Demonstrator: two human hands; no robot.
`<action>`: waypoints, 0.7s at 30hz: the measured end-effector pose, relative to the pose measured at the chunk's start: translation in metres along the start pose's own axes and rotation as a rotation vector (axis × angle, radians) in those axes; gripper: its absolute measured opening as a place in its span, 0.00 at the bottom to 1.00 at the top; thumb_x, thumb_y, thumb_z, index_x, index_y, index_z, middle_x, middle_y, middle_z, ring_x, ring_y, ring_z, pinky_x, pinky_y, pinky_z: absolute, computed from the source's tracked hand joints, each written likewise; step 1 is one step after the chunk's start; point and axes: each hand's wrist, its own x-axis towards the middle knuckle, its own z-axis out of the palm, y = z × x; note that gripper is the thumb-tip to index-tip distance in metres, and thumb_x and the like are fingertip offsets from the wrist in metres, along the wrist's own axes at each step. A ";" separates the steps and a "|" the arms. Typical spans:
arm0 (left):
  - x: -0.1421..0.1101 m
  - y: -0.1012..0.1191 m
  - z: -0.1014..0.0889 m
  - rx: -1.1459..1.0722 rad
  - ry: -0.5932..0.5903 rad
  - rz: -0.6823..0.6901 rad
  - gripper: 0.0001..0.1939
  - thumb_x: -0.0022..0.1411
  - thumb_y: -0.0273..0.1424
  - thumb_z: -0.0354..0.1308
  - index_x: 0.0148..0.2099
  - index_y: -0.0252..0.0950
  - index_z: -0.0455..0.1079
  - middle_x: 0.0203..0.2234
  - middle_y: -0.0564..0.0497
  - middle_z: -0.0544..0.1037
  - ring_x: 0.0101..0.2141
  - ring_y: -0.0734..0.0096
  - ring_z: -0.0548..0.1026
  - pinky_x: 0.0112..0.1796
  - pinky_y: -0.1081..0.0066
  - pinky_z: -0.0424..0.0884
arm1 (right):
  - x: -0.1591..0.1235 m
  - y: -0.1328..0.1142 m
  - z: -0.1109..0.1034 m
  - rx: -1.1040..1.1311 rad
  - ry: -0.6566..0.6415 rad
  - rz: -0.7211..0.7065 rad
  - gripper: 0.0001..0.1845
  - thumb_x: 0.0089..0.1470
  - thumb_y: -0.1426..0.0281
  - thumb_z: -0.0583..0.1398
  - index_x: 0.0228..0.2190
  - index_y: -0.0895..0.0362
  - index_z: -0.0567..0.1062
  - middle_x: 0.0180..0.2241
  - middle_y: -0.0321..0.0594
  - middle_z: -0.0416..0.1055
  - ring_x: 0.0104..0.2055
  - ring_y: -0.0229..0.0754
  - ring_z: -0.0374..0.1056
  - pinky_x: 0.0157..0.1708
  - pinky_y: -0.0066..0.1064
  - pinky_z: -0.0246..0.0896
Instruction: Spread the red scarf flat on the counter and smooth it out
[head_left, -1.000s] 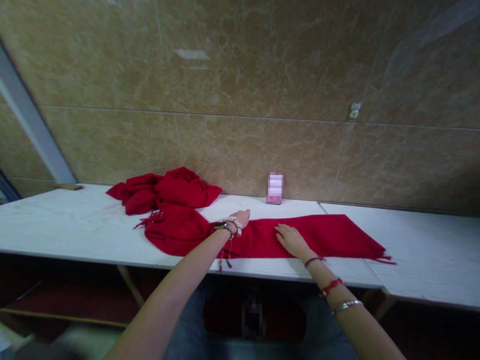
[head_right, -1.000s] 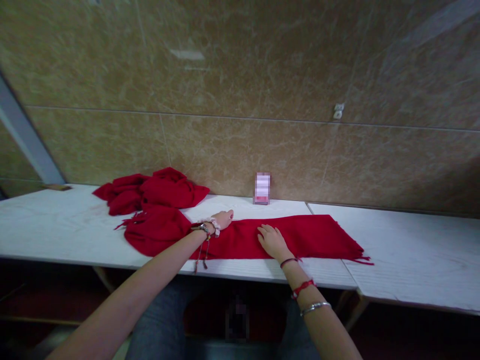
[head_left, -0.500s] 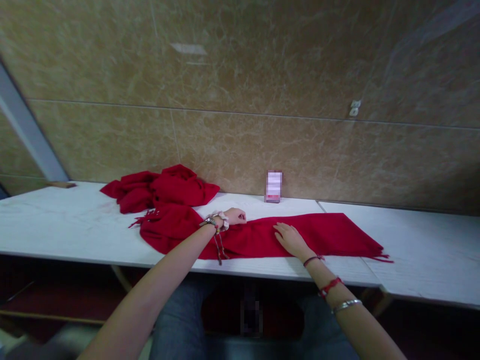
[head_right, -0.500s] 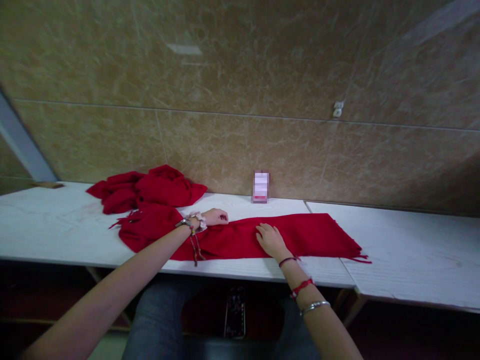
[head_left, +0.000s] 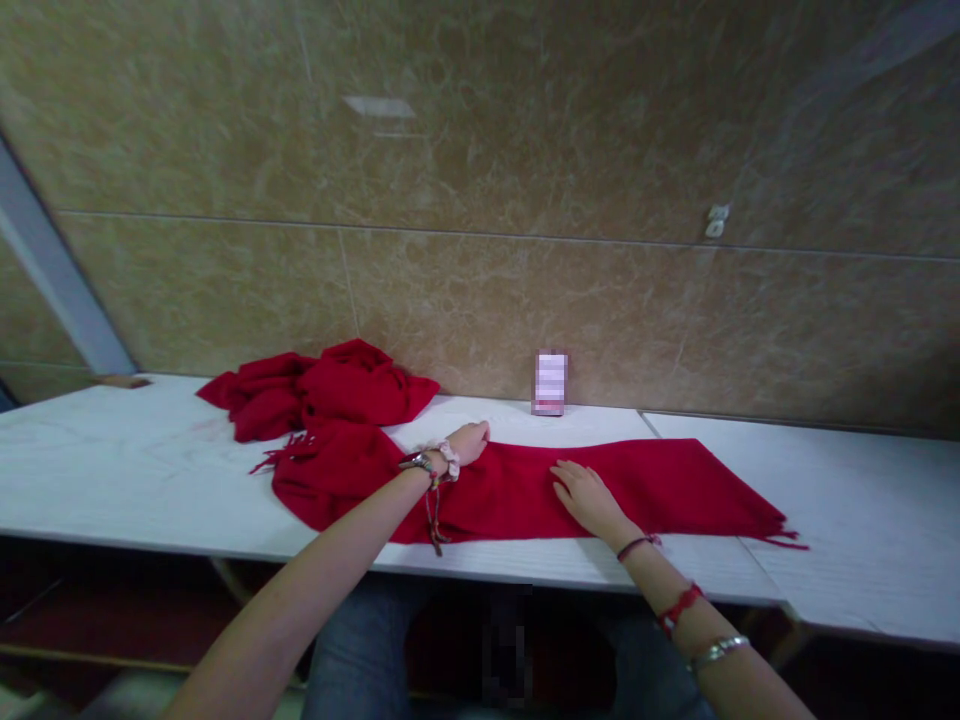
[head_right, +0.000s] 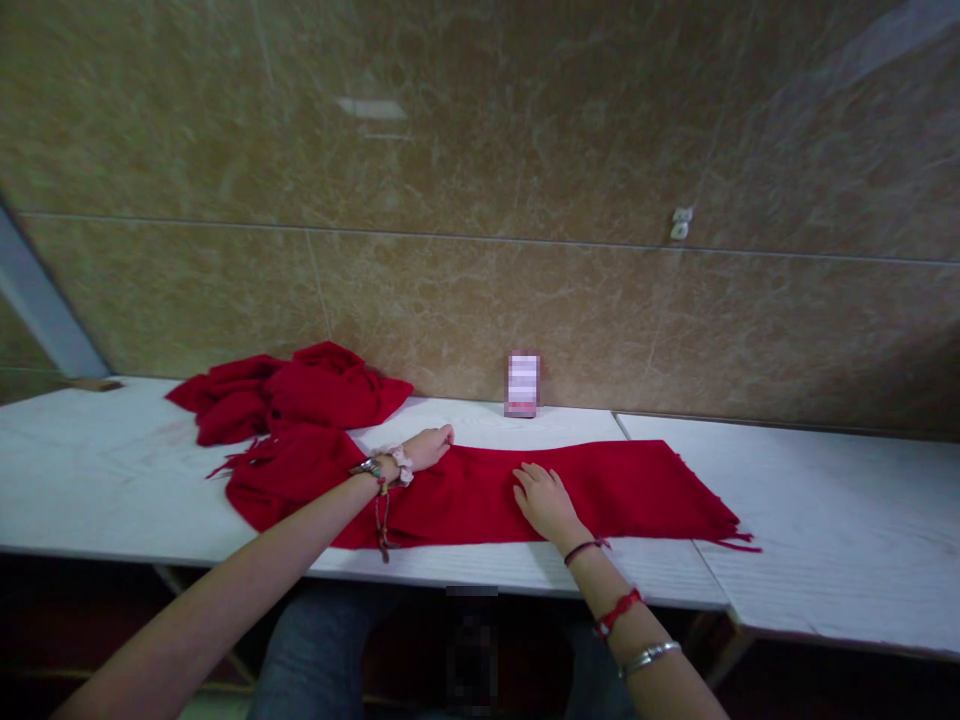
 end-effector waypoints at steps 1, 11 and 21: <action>0.000 0.000 0.003 0.001 -0.009 -0.005 0.13 0.58 0.22 0.43 0.45 0.31 0.64 0.36 0.43 0.74 0.38 0.68 0.71 0.39 0.73 0.64 | 0.000 0.000 0.000 0.002 -0.002 0.002 0.22 0.56 0.68 0.46 0.50 0.59 0.66 0.54 0.45 0.61 0.56 0.45 0.54 0.55 0.41 0.45; -0.008 -0.002 0.016 0.001 0.052 0.094 0.19 0.57 0.20 0.43 0.51 0.32 0.61 0.42 0.43 0.70 0.43 0.68 0.69 0.45 0.70 0.64 | 0.009 -0.006 -0.013 0.055 -0.032 -0.012 0.25 0.54 0.64 0.50 0.52 0.59 0.62 0.56 0.47 0.57 0.58 0.47 0.50 0.56 0.44 0.42; -0.031 0.006 0.029 0.025 0.157 0.408 0.20 0.60 0.25 0.45 0.54 0.39 0.61 0.54 0.46 0.62 0.54 0.66 0.59 0.53 0.63 0.57 | 0.007 -0.004 -0.013 0.113 -0.160 -0.014 0.29 0.55 0.57 0.46 0.56 0.56 0.57 0.59 0.44 0.49 0.61 0.47 0.42 0.58 0.46 0.36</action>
